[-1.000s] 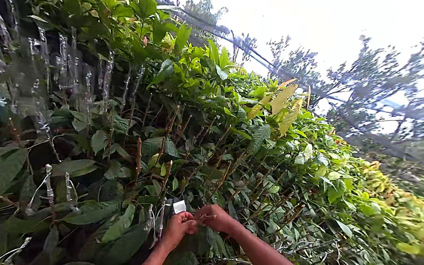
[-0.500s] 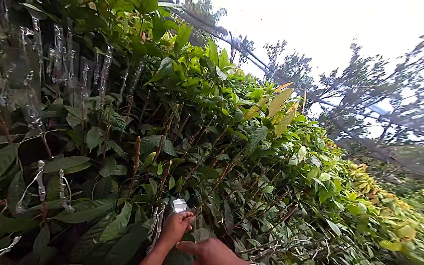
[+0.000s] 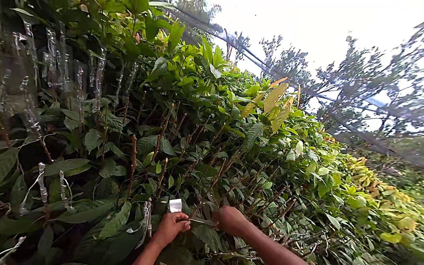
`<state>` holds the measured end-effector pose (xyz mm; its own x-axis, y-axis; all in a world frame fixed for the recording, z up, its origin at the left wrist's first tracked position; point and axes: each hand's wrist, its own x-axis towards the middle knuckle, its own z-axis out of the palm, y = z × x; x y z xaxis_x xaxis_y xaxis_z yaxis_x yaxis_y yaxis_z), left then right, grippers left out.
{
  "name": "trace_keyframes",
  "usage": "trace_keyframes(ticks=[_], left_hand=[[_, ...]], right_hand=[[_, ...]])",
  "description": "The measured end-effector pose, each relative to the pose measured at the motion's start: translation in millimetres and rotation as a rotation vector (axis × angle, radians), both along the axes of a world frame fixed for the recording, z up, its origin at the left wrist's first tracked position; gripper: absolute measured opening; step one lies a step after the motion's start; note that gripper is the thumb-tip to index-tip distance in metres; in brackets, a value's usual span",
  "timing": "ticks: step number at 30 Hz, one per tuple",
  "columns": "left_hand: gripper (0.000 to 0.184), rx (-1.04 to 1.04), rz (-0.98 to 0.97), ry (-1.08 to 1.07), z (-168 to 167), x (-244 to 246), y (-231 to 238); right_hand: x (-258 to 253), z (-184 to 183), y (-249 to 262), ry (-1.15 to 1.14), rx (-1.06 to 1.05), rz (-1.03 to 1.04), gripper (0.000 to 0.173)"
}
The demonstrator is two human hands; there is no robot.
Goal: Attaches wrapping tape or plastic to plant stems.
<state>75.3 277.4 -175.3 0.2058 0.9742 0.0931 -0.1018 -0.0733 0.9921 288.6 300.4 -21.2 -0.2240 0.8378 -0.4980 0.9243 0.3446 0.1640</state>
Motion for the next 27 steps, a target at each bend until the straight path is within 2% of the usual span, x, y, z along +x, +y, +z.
trace_keyframes(ticks=[3, 5, 7, 9, 10, 11, 12, 14, 15, 17, 19, 21, 23, 25, 27], left_hand=[[0.016, -0.112, 0.086, -0.092, 8.1, 5.0, 1.7], [0.016, -0.067, 0.086, 0.023, 11.8, 10.7, 0.4], [0.017, 0.143, 0.037, 0.272, 8.7, 21.2, -7.4], [0.019, 0.332, -0.045, 0.440, 3.9, 27.4, -16.8], [0.020, 0.376, -0.073, 0.452, -2.8, 27.4, -18.0], [0.020, 0.377, -0.065, 0.416, -6.9, 24.6, -18.0], [0.019, 0.336, -0.029, 0.356, -6.3, 19.2, -16.0], [0.020, 0.162, 0.030, 0.196, 6.8, 11.9, -12.5], [0.021, 0.101, 0.040, 0.146, 13.0, 12.8, -14.0], [0.019, 0.180, 0.025, 0.225, 18.1, 21.4, -20.4], [0.020, 0.281, -0.053, 0.384, 17.5, 29.2, -26.3], [0.023, 0.300, -0.068, 0.425, 9.6, 26.1, -24.0], [0.022, 0.230, 0.010, 0.344, 19.0, 11.9, -17.1], [0.021, 0.140, 0.044, 0.260, 27.4, 10.3, -16.4], [0.023, 0.170, 0.005, 0.350, 28.9, 20.3, -21.0]], right_hand=[[-28.3, -0.9, -58.1, 0.084, -0.028, 0.043, 0.036], [-51.5, 0.7, -95.7, 0.275, -0.080, 0.176, 0.035], [-62.6, 14.7, -93.8, 0.573, -0.153, 0.172, 0.027], [-47.8, 47.3, -51.4, 0.727, -0.183, 0.033, 0.033], [-29.7, 57.6, -28.4, 0.634, -0.113, 0.005, 0.037], [-14.4, 60.5, -16.8, 0.419, -0.011, 0.015, 0.039], [-8.8, 56.0, -21.4, 0.225, 0.077, 0.037, 0.039], [-24.4, 41.5, -63.0, 0.076, 0.087, 0.119, 0.032], [-37.3, 34.7, -85.6, 0.118, 0.030, 0.174, 0.031], [-56.1, 29.4, -96.8, 0.398, -0.062, 0.199, 0.029], [-46.9, 44.0, -54.6, 0.609, -0.074, 0.107, 0.033], [-16.2, 50.5, -20.6, 0.389, 0.008, 0.051, 0.040], [-15.9, 38.9, -41.7, 0.171, 0.097, 0.072, 0.038], [-37.8, 24.8, -79.7, 0.216, 0.053, 0.178, 0.031], [-52.5, 21.7, -75.6, 0.482, -0.016, 0.201, 0.028]])
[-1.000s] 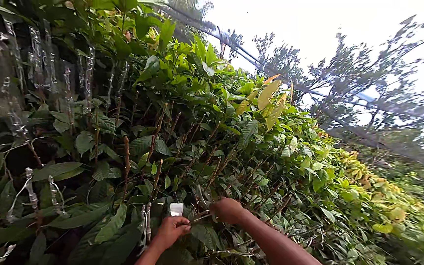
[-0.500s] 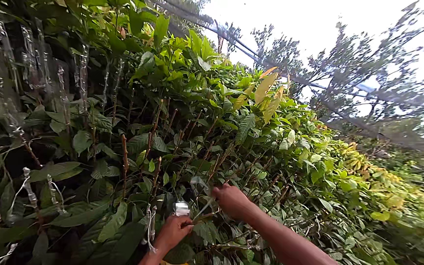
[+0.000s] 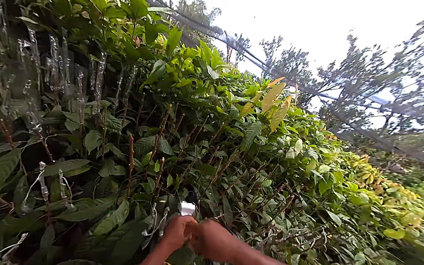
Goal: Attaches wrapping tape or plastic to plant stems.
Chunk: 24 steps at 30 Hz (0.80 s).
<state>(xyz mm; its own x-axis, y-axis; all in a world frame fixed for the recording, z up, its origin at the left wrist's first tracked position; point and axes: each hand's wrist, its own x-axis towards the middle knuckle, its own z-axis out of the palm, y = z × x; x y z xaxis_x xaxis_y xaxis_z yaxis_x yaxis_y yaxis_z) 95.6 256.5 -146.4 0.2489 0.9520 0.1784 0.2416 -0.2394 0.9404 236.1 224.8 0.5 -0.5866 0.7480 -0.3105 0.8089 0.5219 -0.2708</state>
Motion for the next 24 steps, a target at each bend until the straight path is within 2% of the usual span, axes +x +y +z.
trace_keyframes(ticks=[2, 4, 7, 10, 12, 14, 15, 18, 21, 23, 24], left_hand=[[0.026, 0.040, -0.082, 0.134, -4.6, 7.6, -4.1], [0.025, 0.135, -0.050, 0.129, -8.8, 1.8, -4.8], [0.022, 0.106, 0.097, -0.009, -6.1, -10.4, 2.2], [0.018, -0.040, 0.155, -0.148, 0.4, 2.9, -0.8], [0.021, 0.014, 0.139, -0.027, 5.8, 9.1, -6.8], [0.028, 0.051, 0.043, 0.152, 7.0, 13.6, -9.7], [0.029, 0.099, 0.012, 0.194, 1.8, 15.4, -10.5], [0.029, 0.193, 0.159, 0.176, -1.2, 8.8, -9.3], [0.026, 0.117, 0.306, 0.066, -1.5, 0.2, -1.5], [0.022, 0.037, 0.303, -0.043, 4.2, 1.5, 1.9], [0.021, 0.013, 0.275, -0.077, 7.0, 4.7, 1.3]], right_hand=[[13.7, 12.2, 45.1, 0.147, -0.147, -0.079, 0.034], [44.5, 4.2, 71.6, -0.021, -0.129, -0.134, 0.040], [50.7, -20.5, 42.9, -0.164, -0.030, -0.149, 0.034], [14.2, -8.4, -2.9, -0.217, 0.042, -0.136, 0.033], [-1.9, 8.4, -6.9, -0.043, -0.028, -0.085, 0.031], [8.5, 24.9, 26.2, 0.174, -0.195, -0.093, 0.032], [22.8, 26.0, 46.4, 0.193, -0.261, -0.116, 0.036], [52.2, 2.7, 57.1, -0.108, -0.154, -0.085, 0.038], [76.1, -32.6, 39.7, -0.117, -0.131, -0.119, 0.032], [61.8, -25.2, 13.5, -0.135, -0.064, -0.193, 0.031], [43.5, -15.5, -5.2, -0.140, -0.042, -0.154, 0.032]])
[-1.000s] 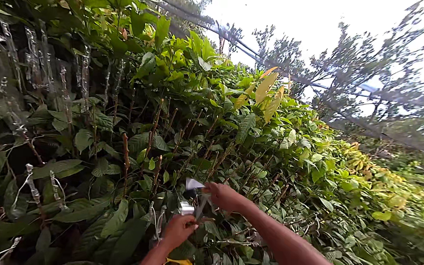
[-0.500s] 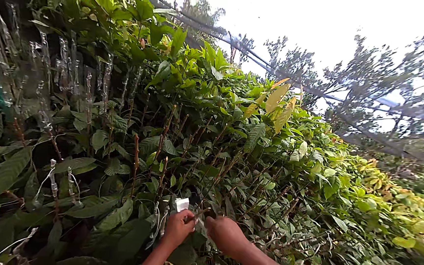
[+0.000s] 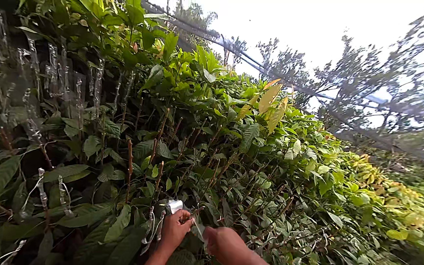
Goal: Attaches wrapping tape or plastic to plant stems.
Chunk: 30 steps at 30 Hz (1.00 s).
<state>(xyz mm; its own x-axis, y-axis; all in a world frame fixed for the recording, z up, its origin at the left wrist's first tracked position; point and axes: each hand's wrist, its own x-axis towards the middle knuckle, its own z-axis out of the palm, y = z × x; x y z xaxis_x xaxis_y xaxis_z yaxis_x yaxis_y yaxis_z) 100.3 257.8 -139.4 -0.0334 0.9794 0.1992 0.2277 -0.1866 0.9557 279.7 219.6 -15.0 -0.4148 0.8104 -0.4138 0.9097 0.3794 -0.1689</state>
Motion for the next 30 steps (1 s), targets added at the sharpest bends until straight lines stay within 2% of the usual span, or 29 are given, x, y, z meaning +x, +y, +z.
trace_keyframes(ticks=[2, 4, 5, 7, 8, 10, 14, 16, 17, 18, 19, 21, 22, 25, 27, 28, 30], left_hand=[[0.023, 0.039, -0.080, 0.060, -1.0, 9.6, -6.6], [0.027, 0.087, -0.181, 0.219, 0.2, 17.3, -18.9], [0.029, 0.091, -0.231, 0.302, 1.1, 18.8, -22.2], [0.033, 0.110, -0.233, 0.390, 1.9, 15.2, -22.5], [0.033, 0.112, -0.203, 0.393, 4.3, 9.5, -18.7], [0.030, 0.124, -0.110, 0.337, 4.6, 0.0, -11.9], [0.030, 0.075, -0.099, 0.244, 10.4, -7.1, -5.3], [0.029, 0.088, -0.174, 0.298, 14.4, 6.2, -15.4], [0.029, 0.112, -0.215, 0.359, 17.0, 12.7, -20.0], [0.029, 0.136, -0.250, 0.422, 17.4, 18.1, -23.7], [0.027, 0.184, -0.244, 0.443, 13.2, 22.1, -26.5], [0.025, 0.281, -0.111, 0.368, -0.2, 19.7, -23.7], [0.025, 0.284, -0.040, 0.313, -2.6, 14.4, -19.0], [0.025, 0.214, 0.056, 0.202, 2.9, 6.6, -11.2], [0.023, 0.135, -0.010, 0.220, 15.1, 11.5, -15.1], [0.022, 0.108, -0.061, 0.258, 20.1, 15.2, -17.6], [0.027, 0.084, -0.167, 0.376, 23.4, 18.1, -19.9]], right_hand=[[-32.4, 15.5, -23.1, 0.112, 0.021, 0.145, 0.033], [-36.3, 31.2, 2.6, 0.319, -0.005, 0.141, 0.030], [-25.5, 39.1, 26.8, 0.329, -0.031, 0.094, 0.034], [-1.0, 39.1, 57.3, 0.052, 0.031, -0.017, 0.042], [3.0, 32.7, 56.2, -0.067, 0.079, -0.050, 0.042], [6.8, 22.1, 33.7, -0.073, 0.103, -0.051, 0.032], [3.3, 48.1, -11.7, 0.326, -0.083, 0.072, 0.042], [-4.9, 55.3, -6.4, 0.624, -0.158, -0.053, 0.030], [-5.4, 55.9, 8.1, 0.697, -0.149, -0.114, 0.025], [0.3, 54.6, 27.4, 0.644, -0.118, -0.142, 0.028], [10.9, 48.7, 46.0, 0.456, -0.065, -0.142, 0.034], [28.9, 23.1, 60.5, 0.077, 0.018, -0.098, 0.038], [32.0, 12.0, 53.6, 0.042, 0.026, -0.087, 0.034], [15.4, 14.7, 13.9, 0.124, 0.058, -0.102, 0.028], [-6.9, 32.8, -6.8, 0.192, 0.038, -0.047, 0.033], [-12.8, 40.1, -6.7, 0.302, 0.026, -0.025, 0.032], [-8.9, 52.9, 16.7, 0.509, -0.009, -0.065, 0.031]])
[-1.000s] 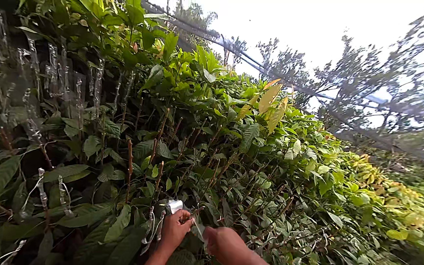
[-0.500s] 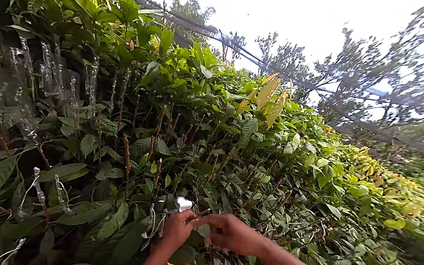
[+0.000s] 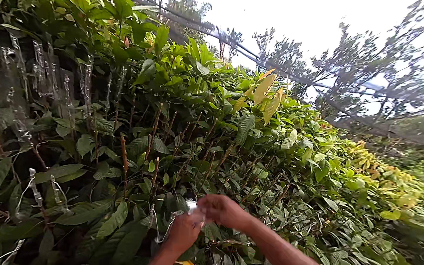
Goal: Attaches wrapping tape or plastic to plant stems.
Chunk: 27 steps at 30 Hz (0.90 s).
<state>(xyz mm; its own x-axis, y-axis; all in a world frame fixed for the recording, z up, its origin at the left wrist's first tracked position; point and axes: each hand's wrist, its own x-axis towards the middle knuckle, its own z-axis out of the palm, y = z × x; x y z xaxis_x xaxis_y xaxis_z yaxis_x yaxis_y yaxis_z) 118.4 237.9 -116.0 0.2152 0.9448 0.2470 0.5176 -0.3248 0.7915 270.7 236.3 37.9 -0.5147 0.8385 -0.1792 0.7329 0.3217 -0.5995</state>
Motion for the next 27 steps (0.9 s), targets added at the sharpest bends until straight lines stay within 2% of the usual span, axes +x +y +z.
trace_keyframes(ticks=[1, 2, 3, 4, 5, 7, 8, 9, 10, 11, 12, 14, 16, 17, 19, 21, 25, 27], left_hand=[[0.029, -0.015, -0.030, 0.055, -1.1, -2.2, -0.4], [0.030, -0.020, -0.031, 0.077, -1.1, -7.0, 0.2], [0.030, -0.010, -0.014, 0.068, 1.0, -13.4, 3.5], [0.031, -0.002, 0.005, 0.049, 5.6, -18.9, 8.0], [0.033, -0.014, 0.009, 0.039, 11.3, -21.3, 10.1], [0.038, -0.045, -0.027, 0.074, 20.1, -18.3, 7.7], [0.037, -0.041, -0.050, 0.113, 20.6, -15.3, 6.2], [0.036, -0.028, -0.067, 0.141, 18.7, -13.8, 4.0], [0.035, 0.006, -0.067, 0.134, 15.9, -14.3, 2.7], [0.033, 0.045, -0.051, 0.105, 14.7, -16.8, 4.8], [0.032, 0.071, -0.033, 0.069, 15.7, -19.3, 8.4], [0.032, 0.061, -0.030, 0.014, 17.9, -17.9, 10.1], [0.031, 0.060, -0.046, 0.009, 17.0, -12.9, 8.3], [0.030, 0.086, -0.056, 0.010, 14.1, -11.5, 7.4], [0.030, 0.150, -0.078, -0.026, 9.6, -12.3, 8.0], [0.028, 0.206, -0.092, -0.092, 5.9, -11.9, 11.2], [0.026, 0.278, -0.019, -0.223, -6.0, -14.3, 16.3], [0.026, 0.264, 0.025, -0.282, -8.1, -18.0, 19.9]], right_hand=[[9.0, 4.1, 15.1, -0.055, -0.010, -0.019, 0.036], [17.0, 3.7, 23.4, -0.221, 0.034, -0.032, 0.041], [18.2, 0.0, 21.4, -0.389, 0.100, -0.050, 0.044], [14.6, -4.0, 12.3, -0.458, 0.150, -0.047, 0.042], [9.9, -6.8, 0.6, -0.415, 0.162, -0.030, 0.037], [5.6, -8.0, -8.1, -0.045, 0.100, -0.009, 0.029], [7.2, -4.9, -1.7, 0.070, 0.062, -0.021, 0.030], [13.1, -2.8, 7.1, 0.030, 0.063, -0.028, 0.035], [18.5, -3.7, 11.7, -0.146, 0.130, -0.031, 0.042], [18.0, -7.3, 8.7, -0.326, 0.225, -0.031, 0.044], [14.1, -12.1, 1.4, -0.408, 0.311, -0.017, 0.039], [5.7, -15.6, -12.2, -0.285, 0.318, -0.013, 0.029], [8.2, -10.7, -3.4, -0.012, 0.162, -0.015, 0.027], [13.9, -8.2, 5.5, -0.004, 0.095, 0.002, 0.033], [18.1, -9.9, 13.4, -0.213, 0.141, 0.029, 0.044], [14.0, -19.5, 11.6, -0.343, 0.244, 0.020, 0.033], [34.5, -26.0, 10.2, -0.159, 0.120, -0.073, 0.028], [43.6, -19.8, -0.3, -0.157, 0.095, -0.053, 0.027]])
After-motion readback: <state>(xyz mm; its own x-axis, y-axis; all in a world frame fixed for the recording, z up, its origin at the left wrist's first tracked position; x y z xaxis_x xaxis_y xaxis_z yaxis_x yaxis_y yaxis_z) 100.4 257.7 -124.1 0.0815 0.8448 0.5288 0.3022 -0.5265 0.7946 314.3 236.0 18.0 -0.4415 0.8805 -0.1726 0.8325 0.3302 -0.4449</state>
